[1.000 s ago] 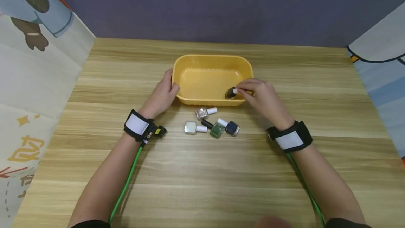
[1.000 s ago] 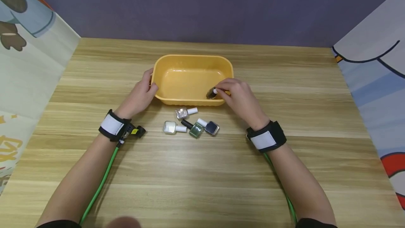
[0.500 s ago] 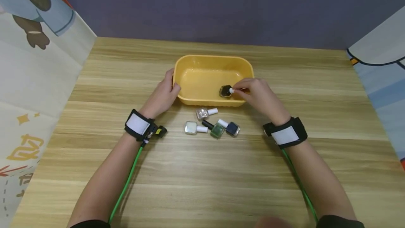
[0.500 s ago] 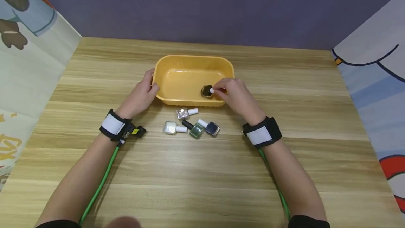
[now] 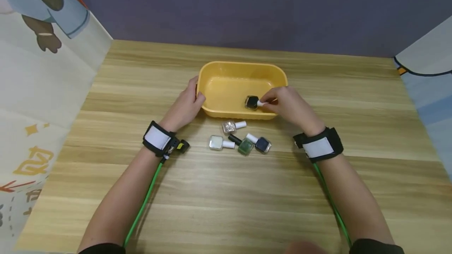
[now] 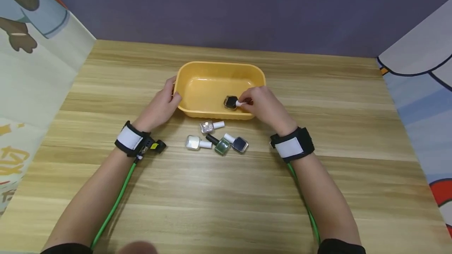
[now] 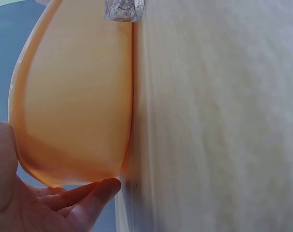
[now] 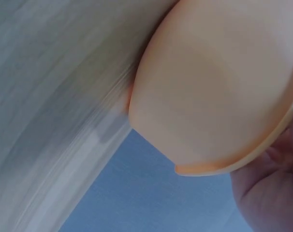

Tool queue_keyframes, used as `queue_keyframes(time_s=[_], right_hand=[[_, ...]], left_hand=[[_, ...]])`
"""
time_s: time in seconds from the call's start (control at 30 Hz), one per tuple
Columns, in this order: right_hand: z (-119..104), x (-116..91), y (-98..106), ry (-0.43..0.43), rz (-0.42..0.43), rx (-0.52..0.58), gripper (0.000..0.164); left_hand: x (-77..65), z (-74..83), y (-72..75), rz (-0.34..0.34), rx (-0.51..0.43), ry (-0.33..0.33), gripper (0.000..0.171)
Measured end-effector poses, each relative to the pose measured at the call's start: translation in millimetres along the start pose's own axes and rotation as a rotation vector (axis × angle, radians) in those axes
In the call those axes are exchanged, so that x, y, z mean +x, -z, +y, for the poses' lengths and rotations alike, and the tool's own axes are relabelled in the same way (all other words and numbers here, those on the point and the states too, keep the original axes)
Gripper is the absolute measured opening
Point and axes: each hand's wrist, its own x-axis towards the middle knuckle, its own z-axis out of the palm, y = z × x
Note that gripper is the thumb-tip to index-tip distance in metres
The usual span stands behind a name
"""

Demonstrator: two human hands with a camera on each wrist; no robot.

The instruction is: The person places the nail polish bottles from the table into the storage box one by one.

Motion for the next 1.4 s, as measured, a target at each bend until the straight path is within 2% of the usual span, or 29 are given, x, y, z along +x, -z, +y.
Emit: queue_keyframes(time_s=[0.7, 0.87, 1.0, 1.2, 1.4], right_hand=[[-3, 0, 0, 0.042, -0.029, -0.052, 0.016], [-6, -5, 4, 0.059, 0.017, -0.056, 0.020], [-14, -12, 12, 0.064, 0.080, -0.051, 0.023], [-25, -25, 23, 0.116, 0.175, -0.057, 0.021], [-35, -34, 30, 0.180, 0.191, -0.079, 0.022]], left_hand=[[2.0, 0.7, 0.4, -0.001, -0.020, 0.009, 0.061], [2.4, -0.3, -0.2, -0.003, -0.014, 0.012, 0.061], [3.1, -0.2, -0.6, -0.002, -0.005, 0.008, 0.061], [3.3, 2.5, -0.1, -0.010, -0.005, 0.004, 0.061], [2.6, 2.0, -0.4, -0.014, -0.010, 0.008, 0.062]])
